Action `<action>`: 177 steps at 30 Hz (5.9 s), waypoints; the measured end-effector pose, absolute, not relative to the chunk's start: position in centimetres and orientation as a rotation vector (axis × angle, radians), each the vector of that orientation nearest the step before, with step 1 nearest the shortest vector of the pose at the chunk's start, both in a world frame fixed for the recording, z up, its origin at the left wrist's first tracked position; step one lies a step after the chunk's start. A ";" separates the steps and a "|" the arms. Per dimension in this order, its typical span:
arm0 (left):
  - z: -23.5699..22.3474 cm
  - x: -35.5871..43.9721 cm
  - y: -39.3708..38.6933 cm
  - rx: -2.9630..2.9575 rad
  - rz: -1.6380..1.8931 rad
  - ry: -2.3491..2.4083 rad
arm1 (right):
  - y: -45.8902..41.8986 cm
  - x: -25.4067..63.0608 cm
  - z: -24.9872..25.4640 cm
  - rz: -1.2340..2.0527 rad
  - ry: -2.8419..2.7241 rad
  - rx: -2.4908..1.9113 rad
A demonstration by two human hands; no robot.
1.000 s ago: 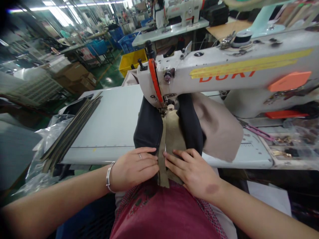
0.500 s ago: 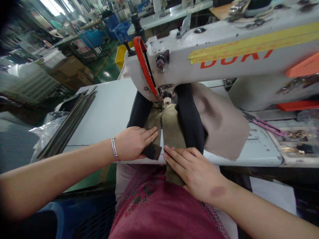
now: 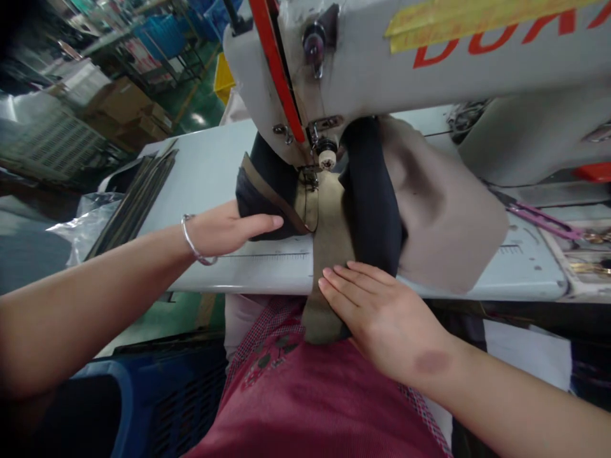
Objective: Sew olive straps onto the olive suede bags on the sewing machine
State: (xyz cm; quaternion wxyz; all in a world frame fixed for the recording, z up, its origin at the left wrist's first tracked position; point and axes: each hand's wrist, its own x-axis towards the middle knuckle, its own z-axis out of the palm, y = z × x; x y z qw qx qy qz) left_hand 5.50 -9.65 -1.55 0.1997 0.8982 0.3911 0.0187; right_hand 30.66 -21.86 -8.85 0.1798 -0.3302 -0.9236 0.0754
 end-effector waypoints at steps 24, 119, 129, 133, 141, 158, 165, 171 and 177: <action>-1.6 7.4 -9.3 2.479 -0.160 1.105 | -21.5 30.1 -8.0 0.214 -2.635 -0.913; -7.5 6.7 -16.5 2.816 0.413 0.948 | -19.1 29.0 -9.1 0.114 -2.506 -0.751; -7.9 6.9 -14.2 2.837 0.442 0.924 | -16.8 29.2 -9.1 0.100 -2.546 -0.795; -8.3 6.9 -13.3 2.907 0.400 0.904 | -15.9 29.4 -9.3 0.116 -2.567 -0.812; -8.7 7.1 -11.1 3.001 0.385 0.937 | -13.5 29.4 -9.2 0.054 -2.604 -0.816; -9.0 7.6 -5.9 3.087 0.389 0.936 | -8.8 29.1 -8.9 -0.094 -2.572 -0.829; -9.2 6.7 -6.0 2.999 0.658 0.841 | -8.6 29.8 -9.5 -0.041 -2.493 -0.903; -9.2 6.5 -6.1 3.064 0.676 0.749 | -9.0 30.0 -9.3 0.038 -2.477 -0.905; -9.0 6.6 -6.1 3.076 0.615 0.726 | -9.2 30.0 -9.3 0.091 -2.485 -0.893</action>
